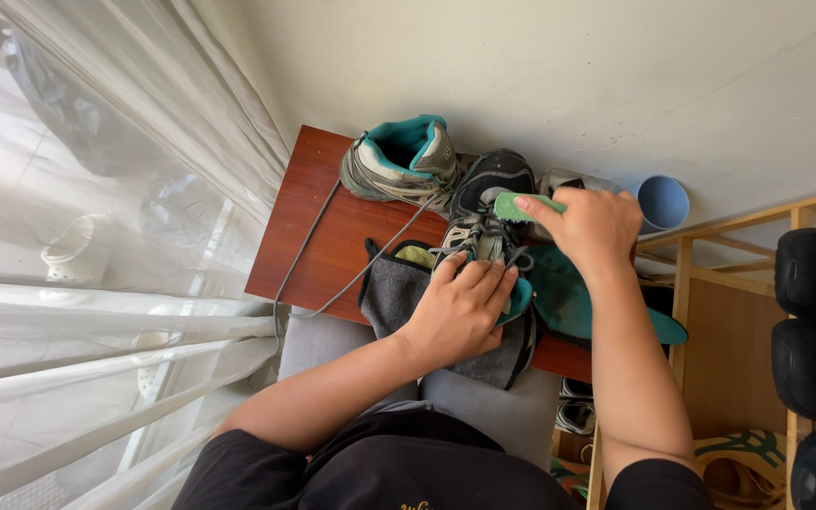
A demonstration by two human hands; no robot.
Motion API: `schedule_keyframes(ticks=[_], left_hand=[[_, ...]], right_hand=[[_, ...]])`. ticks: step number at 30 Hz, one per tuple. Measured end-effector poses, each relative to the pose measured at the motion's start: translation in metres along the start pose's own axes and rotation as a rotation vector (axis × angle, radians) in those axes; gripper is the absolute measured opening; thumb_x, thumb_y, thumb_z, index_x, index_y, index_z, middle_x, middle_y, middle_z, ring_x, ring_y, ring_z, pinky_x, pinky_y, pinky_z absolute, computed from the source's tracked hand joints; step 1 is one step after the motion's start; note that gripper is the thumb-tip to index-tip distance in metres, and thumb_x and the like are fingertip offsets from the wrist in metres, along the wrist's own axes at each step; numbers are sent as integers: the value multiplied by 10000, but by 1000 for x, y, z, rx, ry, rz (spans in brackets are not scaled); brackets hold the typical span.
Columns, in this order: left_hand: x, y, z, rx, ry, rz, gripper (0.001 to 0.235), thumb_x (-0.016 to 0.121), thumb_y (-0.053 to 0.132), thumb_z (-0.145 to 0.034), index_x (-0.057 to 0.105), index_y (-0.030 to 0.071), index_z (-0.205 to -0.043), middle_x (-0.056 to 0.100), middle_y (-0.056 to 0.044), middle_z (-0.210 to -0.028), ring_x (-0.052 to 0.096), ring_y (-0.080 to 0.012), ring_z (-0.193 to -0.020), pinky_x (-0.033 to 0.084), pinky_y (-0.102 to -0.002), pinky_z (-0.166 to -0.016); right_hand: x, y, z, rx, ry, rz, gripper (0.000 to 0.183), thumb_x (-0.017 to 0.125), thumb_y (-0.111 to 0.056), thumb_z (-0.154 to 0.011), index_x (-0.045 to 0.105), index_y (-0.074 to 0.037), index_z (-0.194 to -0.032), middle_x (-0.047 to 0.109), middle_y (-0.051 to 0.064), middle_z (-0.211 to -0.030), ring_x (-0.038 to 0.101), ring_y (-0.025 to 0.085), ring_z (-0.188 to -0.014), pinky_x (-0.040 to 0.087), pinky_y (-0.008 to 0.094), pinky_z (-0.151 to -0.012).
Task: The person scrubs a pair of hiking shoes with a green brush, focusing on the laces, tongue, and upper fabric. They rotate the shoe to clean different sections and occasionally dip the brush into a container of cleaning solution.
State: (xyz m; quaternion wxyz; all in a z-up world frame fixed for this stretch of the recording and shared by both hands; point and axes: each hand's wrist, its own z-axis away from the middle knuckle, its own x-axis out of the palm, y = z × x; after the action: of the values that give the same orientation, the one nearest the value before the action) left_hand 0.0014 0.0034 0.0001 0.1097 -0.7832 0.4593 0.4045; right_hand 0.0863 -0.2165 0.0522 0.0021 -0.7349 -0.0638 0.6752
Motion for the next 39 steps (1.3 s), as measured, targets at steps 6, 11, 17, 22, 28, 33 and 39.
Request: schedule_keyframes(ticks=[6,11,17,22,28,33,39], left_hand=[[-3,-1,-1,5,3,-10,635,586,262,-750,667,-39,-1303,695,-211,-1157,634,-339,-1105,434,-537,-1010],[-2,-3,0,2,-15,7,664,619,291,-727,668,-36,-1303,698,-201,-1161,630,-329,-1109,429,-535,-1012],[-3,-8,-1,13,-37,19,695,660,320,-709,668,-23,-1313,702,-190,-1167,629,-318,-1115,423,-523,-1007],[-5,-6,-1,18,-37,13,678,662,311,-717,674,-27,-1305,705,-192,-1169,631,-321,-1117,422,-518,-1004],[-5,-13,-2,33,-108,34,771,742,368,-684,652,-22,-1343,699,-188,-1196,619,-317,-1126,402,-520,-1014],[-9,-12,1,48,-142,22,747,771,414,-693,676,-3,-1306,700,-175,-1191,605,-301,-1116,384,-505,-1012],[-17,-15,-2,57,-210,16,758,801,449,-717,676,16,-1327,698,-161,-1221,592,-276,-1112,373,-469,-986]], right_hand=[[-23,-11,2,-97,-181,-85,711,581,-766,-872,507,-175,-484,409,-18,-347,495,235,-412,330,383,-588],[-12,-4,1,-65,-117,-65,697,558,-753,-948,597,-161,-582,410,-33,-382,469,202,-410,305,347,-559],[-15,-7,6,-59,-180,-83,667,574,-764,-899,606,-169,-598,431,3,-369,461,228,-393,307,364,-509],[-22,-14,11,58,-193,-10,658,526,-784,-939,766,-183,-821,577,24,-470,612,249,-503,358,364,-525],[-20,-13,2,-9,-227,-113,693,557,-736,-928,523,-168,-532,366,-37,-328,318,126,-324,195,300,-410],[-31,-26,11,-56,-265,-124,712,549,-694,-955,471,-146,-507,330,-33,-331,264,125,-327,166,301,-408],[-8,3,-1,30,-159,-74,675,581,-709,-989,578,-148,-614,392,1,-379,504,251,-403,261,321,-447]])
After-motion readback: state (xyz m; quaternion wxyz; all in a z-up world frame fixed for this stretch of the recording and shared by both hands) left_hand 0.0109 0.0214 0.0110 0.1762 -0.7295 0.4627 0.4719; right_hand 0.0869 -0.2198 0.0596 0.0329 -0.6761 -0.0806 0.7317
